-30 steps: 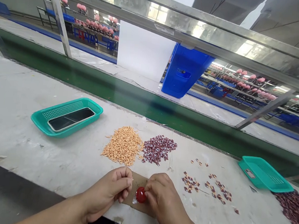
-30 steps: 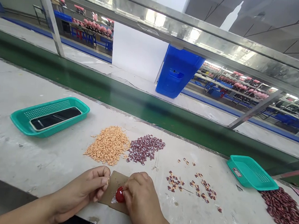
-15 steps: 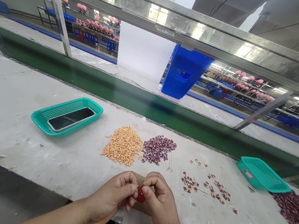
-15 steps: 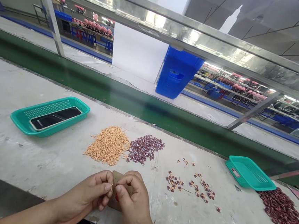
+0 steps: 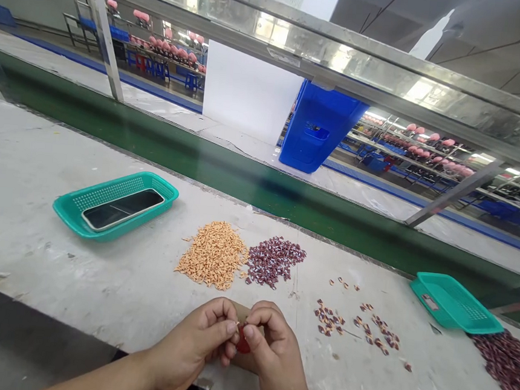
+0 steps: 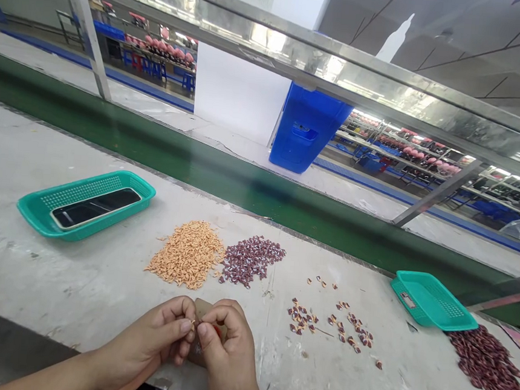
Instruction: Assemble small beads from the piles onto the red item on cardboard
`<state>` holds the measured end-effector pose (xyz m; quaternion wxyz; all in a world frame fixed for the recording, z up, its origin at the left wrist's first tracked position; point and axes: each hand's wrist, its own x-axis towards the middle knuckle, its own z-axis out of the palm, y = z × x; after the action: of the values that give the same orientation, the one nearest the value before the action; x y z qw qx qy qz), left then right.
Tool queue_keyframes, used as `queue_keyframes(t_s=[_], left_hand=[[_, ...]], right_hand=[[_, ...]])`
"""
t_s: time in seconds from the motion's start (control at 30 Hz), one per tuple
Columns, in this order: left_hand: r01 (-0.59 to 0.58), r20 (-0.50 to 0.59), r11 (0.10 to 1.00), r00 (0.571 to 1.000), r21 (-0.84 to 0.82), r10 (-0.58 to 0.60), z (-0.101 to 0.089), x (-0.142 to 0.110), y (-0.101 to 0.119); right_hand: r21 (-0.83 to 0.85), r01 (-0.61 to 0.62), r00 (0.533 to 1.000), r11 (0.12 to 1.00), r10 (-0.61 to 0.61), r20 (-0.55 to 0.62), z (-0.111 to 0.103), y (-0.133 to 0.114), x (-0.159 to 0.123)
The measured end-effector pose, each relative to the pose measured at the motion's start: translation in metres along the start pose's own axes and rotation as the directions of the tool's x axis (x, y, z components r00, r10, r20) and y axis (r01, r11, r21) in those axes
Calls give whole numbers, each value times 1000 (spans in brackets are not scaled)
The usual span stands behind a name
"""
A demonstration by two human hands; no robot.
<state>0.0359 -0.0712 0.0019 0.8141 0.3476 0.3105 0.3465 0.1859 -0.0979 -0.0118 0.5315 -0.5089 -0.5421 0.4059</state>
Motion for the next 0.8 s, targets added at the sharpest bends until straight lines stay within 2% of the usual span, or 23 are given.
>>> queue_keyframes(t_s=[0.4,0.7,0.8], left_hand=[[-121,-39,979,991,165,129,3,-1,0],[-149,68,946,988,288,135,-7,4,-2],[-147,125,955,985,257,118,-6,9,0]], right_hand=[[-13,-10,1000,1000,10,11,2,-5,-2],[-124,3,997,992,8,82,-2,-15,-1],[-217,31,998,976,-19,56,-15,-10,1]])
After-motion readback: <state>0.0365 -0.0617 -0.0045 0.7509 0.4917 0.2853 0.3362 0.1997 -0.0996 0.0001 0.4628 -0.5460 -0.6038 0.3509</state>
